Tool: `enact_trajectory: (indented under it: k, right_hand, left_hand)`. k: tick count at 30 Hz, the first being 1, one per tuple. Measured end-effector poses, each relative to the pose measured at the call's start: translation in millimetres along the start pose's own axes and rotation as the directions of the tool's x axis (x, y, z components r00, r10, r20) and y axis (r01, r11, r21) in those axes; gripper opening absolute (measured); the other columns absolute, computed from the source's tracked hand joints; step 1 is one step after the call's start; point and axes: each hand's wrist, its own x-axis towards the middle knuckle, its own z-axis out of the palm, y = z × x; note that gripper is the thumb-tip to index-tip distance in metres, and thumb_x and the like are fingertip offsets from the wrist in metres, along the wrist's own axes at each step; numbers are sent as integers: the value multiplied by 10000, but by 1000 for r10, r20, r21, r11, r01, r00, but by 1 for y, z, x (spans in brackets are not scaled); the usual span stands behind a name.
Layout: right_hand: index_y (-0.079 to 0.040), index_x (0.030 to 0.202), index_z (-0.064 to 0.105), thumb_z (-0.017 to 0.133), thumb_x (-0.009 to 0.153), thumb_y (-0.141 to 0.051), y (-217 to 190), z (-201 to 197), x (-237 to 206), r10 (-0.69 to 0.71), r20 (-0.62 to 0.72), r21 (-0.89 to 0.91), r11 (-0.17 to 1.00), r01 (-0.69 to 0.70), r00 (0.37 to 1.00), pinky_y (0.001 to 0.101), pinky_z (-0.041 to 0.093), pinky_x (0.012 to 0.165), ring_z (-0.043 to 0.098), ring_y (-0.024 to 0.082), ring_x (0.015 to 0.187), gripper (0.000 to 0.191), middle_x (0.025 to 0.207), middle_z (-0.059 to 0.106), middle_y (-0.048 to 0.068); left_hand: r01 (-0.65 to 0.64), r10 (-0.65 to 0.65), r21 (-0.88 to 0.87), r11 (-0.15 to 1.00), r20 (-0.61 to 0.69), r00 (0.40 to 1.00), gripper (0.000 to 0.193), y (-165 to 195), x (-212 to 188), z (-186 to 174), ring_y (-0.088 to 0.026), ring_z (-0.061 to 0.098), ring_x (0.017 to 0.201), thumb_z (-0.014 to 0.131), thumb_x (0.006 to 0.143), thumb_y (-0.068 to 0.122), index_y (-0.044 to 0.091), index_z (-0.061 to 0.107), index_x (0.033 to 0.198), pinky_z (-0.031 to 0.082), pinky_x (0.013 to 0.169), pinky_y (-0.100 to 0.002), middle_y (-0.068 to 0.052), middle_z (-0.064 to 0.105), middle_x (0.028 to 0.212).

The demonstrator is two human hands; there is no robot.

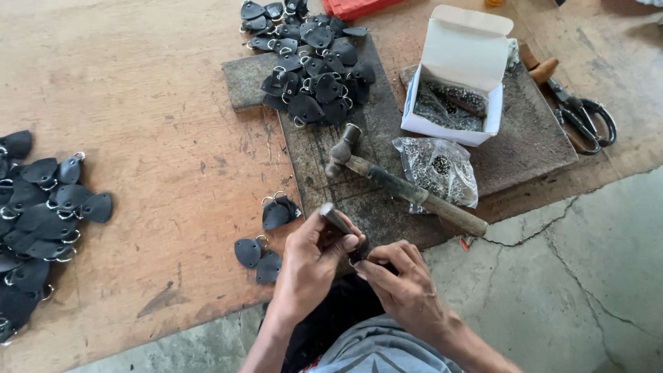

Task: The person repeatedly assembles small black keychain components by inserting metal rivets and hammering them flat on a wooden block. They pick up each piece, align the rivet, strike it with a hammer, and place the finished unit aside.

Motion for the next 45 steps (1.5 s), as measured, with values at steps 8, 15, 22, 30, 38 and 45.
enact_trajectory:
  k: [8,15,22,30,38,45]
  right_hand:
    - [-125,995,764,789,781,-46,5,7,-9,-26,-98,33,999,29,995,396,509,850,609,243,978,230,1018,679,13]
    - [-148,984,767,782,785,-31,12,10,-10,-8,-94,49,999,12,996,384,519,856,620,230,999,231,1030,691,-5]
    - [-146,984,766,791,766,-23,11,7,-9,-18,-93,63,998,24,995,377,523,856,622,225,1007,252,1038,689,-5]
    - [-108,958,765,782,786,-34,12,6,-12,-31,-69,68,997,36,997,378,531,850,618,227,996,188,1021,683,19]
    - [-77,1190,646,641,1007,-190,43,-32,56,46,36,-202,979,-38,998,395,545,892,602,243,1050,216,1120,689,93]
    - [-21,1171,623,740,878,-313,60,-22,128,180,202,-474,878,-65,963,480,474,899,553,307,1002,430,1072,650,145]
  left_hand:
    - [-66,94,212,975,-125,988,57,4,-18,5,-66,690,759,688,927,19,2,662,975,572,673,-258,-47,745,809]
    - [-125,164,254,959,-136,977,74,-1,-18,5,-55,710,744,703,924,25,4,653,974,576,654,-249,-47,750,791]
    - [-131,173,267,955,-139,975,85,0,-21,8,-70,709,710,723,910,27,3,661,963,563,624,-258,-58,741,766]
    - [-173,239,341,924,-162,958,116,-3,-22,12,-97,729,681,756,885,44,8,660,941,568,613,-264,-91,738,769]
    - [-133,252,476,869,-195,948,146,-11,-26,17,-240,688,596,780,888,67,12,652,929,518,557,-338,-146,704,740]
    - [-297,393,468,832,-120,912,154,-20,-33,23,-288,738,755,713,894,-13,4,656,1036,572,632,-359,-160,717,907]
